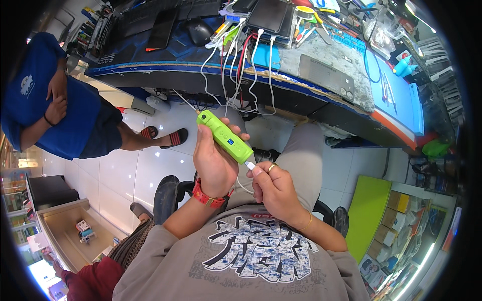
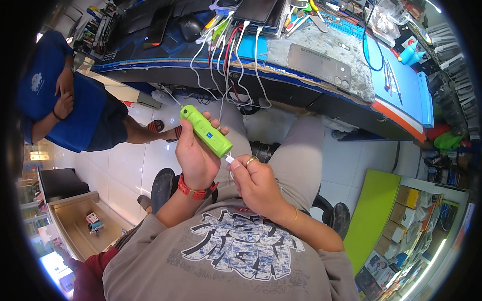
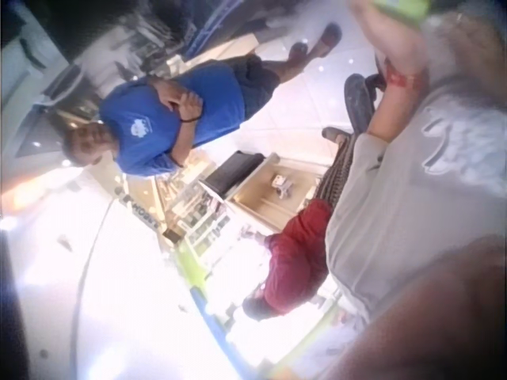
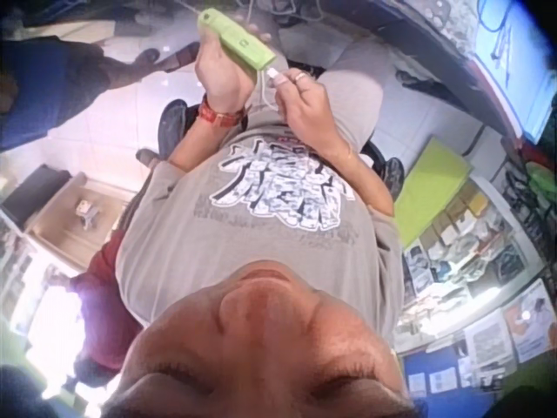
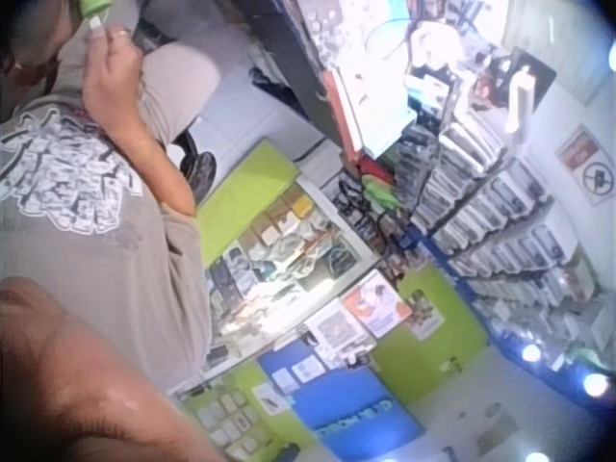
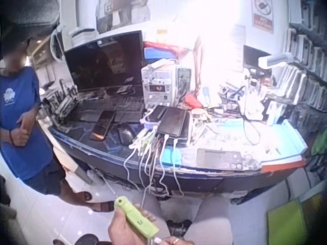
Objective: The person holds a small green tool and works on the back panel of a phone on a workbench.
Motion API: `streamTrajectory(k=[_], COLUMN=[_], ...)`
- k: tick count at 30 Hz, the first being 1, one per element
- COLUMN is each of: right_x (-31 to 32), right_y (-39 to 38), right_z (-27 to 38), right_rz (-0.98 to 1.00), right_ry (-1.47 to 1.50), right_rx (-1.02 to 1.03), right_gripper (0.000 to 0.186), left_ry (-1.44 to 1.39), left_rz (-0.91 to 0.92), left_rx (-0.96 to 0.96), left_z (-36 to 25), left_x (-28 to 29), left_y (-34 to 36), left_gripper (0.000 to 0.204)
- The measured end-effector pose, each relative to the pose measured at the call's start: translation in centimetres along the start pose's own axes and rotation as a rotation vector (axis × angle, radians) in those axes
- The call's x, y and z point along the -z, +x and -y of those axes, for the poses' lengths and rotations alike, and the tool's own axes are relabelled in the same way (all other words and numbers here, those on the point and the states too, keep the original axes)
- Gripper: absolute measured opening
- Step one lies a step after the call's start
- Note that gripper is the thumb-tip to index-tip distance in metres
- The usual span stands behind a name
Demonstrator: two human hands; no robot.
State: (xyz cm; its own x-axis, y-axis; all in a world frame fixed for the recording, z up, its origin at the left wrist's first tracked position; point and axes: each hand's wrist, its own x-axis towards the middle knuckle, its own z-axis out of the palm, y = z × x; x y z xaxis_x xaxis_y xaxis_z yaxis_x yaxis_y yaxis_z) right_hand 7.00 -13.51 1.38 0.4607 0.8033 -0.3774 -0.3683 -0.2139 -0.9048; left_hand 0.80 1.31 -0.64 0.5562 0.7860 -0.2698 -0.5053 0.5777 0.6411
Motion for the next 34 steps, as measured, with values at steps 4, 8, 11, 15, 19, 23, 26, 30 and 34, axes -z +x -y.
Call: streamTrajectory(k=[4,8,11,15,19,23,26,30,34], right_x=[0.3,0.6,0.6,1.0,1.1,0.6,0.0,0.7,2.2], right_y=[0.2,0.4,0.4,0.8,0.4,0.1,-0.2,1.2,3.4], right_z=[0.0,0.0,-0.1,-0.4,-0.8,-0.8,-0.5,-0.4,1.3], right_rz=[-0.017,-0.005,-0.017,-0.032,0.015,0.027,0.059,0.048,-0.061], right_ry=[0.064,0.047,0.051,0.112,0.046,0.039,0.023,-0.136,-0.364], right_rx=[-0.022,-0.048,-0.053,-0.056,-0.055,-0.035,0.013,0.154,0.456], right_gripper=[0.025,0.027,0.028,0.028,0.029,0.030,0.032,0.024,0.078], left_ry=[0.001,0.007,0.019,0.044,0.053,0.059,0.093,0.268,0.639], left_rz=[0.041,0.044,0.040,0.064,0.087,0.123,0.198,0.424,0.556], left_rx=[-0.022,-0.050,-0.092,-0.128,-0.128,-0.117,-0.113,-0.183,0.018], left_z=[0.1,0.3,0.5,1.0,1.3,1.2,0.9,-0.6,-2.8], left_x=[0.2,0.0,-0.3,-0.3,-0.3,-0.8,-0.6,-1.5,-4.4], left_y=[0.1,-0.1,-0.1,-0.3,-0.6,-0.8,-0.4,0.9,2.8], left_gripper=[0.039,0.040,0.038,0.039,0.043,0.040,0.045,0.052,0.056])
